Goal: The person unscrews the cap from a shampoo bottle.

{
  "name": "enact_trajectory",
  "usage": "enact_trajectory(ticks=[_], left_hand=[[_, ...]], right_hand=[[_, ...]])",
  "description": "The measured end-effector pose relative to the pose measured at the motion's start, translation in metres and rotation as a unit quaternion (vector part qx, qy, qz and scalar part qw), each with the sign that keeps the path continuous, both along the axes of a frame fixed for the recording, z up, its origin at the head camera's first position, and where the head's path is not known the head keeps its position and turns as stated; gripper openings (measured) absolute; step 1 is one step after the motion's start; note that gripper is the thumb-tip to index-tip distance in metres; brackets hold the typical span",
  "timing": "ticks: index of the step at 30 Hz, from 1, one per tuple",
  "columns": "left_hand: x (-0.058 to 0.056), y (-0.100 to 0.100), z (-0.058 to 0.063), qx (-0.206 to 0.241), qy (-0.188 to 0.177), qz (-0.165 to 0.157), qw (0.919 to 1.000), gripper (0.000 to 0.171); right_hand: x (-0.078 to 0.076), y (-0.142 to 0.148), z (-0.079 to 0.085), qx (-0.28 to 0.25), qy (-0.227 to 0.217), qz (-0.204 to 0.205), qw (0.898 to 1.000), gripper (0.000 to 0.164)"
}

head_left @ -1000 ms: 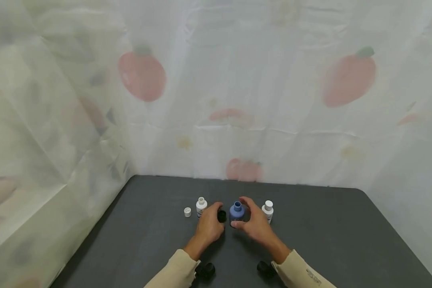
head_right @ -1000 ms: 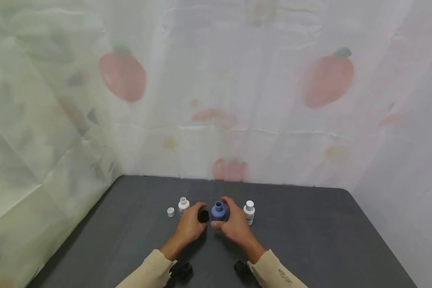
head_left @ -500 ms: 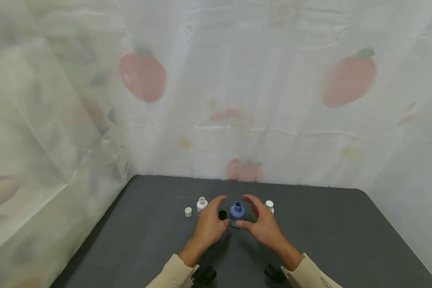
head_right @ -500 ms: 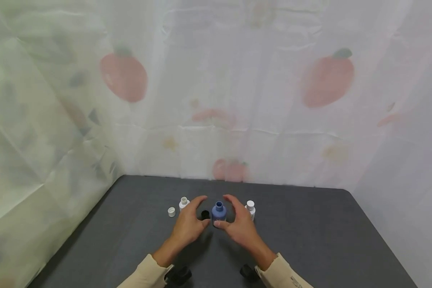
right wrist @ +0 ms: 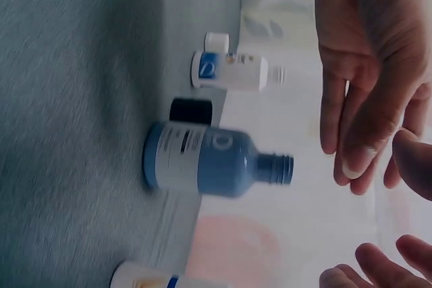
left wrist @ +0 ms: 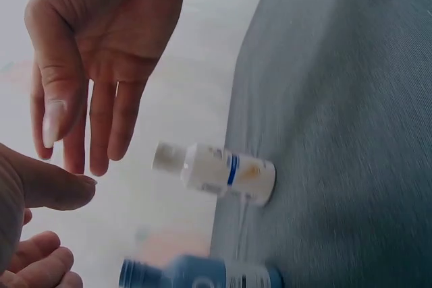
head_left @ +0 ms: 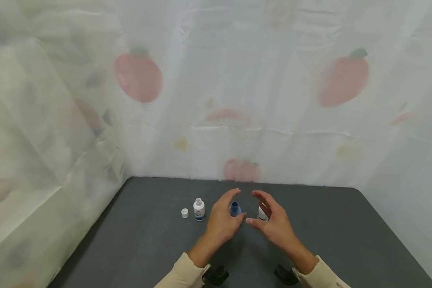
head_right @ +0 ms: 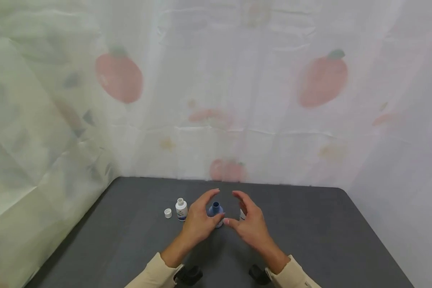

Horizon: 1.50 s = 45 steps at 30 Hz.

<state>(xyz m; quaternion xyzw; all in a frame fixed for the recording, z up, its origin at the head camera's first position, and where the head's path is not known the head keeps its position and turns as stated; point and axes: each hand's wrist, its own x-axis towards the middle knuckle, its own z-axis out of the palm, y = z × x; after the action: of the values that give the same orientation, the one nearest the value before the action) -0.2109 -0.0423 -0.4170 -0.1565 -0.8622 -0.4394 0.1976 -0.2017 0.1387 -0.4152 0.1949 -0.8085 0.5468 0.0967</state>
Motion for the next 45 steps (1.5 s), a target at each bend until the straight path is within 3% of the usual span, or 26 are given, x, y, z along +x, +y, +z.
enact_trajectory(ticks=[6, 13, 23, 26, 32, 38, 45], left_hand=[[-0.002, 0.024, 0.003, 0.014, 0.007, -0.038, 0.9992, 0.063], [-0.005, 0.044, -0.001, 0.000, 0.005, -0.042, 0.9991, 0.062], [-0.016, 0.064, -0.018, 0.001, -0.025, -0.041, 0.9989, 0.053], [-0.020, 0.070, -0.023, -0.004, -0.015, -0.035, 0.9993, 0.049], [-0.029, 0.082, -0.029, -0.036, 0.023, -0.030, 0.9987, 0.040], [-0.035, 0.087, -0.034, -0.048, 0.030, -0.025, 0.9981, 0.030], [-0.040, 0.086, -0.039, -0.046, 0.016, -0.016, 0.9987, 0.026]], right_hand=[[0.000, 0.020, 0.003, -0.003, 0.010, -0.033, 0.999, 0.078], [-0.008, 0.039, -0.003, 0.023, 0.018, -0.062, 0.998, 0.076], [-0.028, 0.049, -0.024, 0.030, -0.122, -0.063, 0.990, 0.074], [-0.037, 0.046, -0.036, 0.034, -0.138, -0.055, 0.988, 0.070], [-0.052, 0.040, -0.056, 0.070, -0.095, -0.079, 0.990, 0.043], [-0.058, 0.034, -0.062, 0.129, -0.052, -0.124, 0.983, 0.007], [-0.060, 0.028, -0.063, 0.158, -0.038, -0.140, 0.977, 0.006]])
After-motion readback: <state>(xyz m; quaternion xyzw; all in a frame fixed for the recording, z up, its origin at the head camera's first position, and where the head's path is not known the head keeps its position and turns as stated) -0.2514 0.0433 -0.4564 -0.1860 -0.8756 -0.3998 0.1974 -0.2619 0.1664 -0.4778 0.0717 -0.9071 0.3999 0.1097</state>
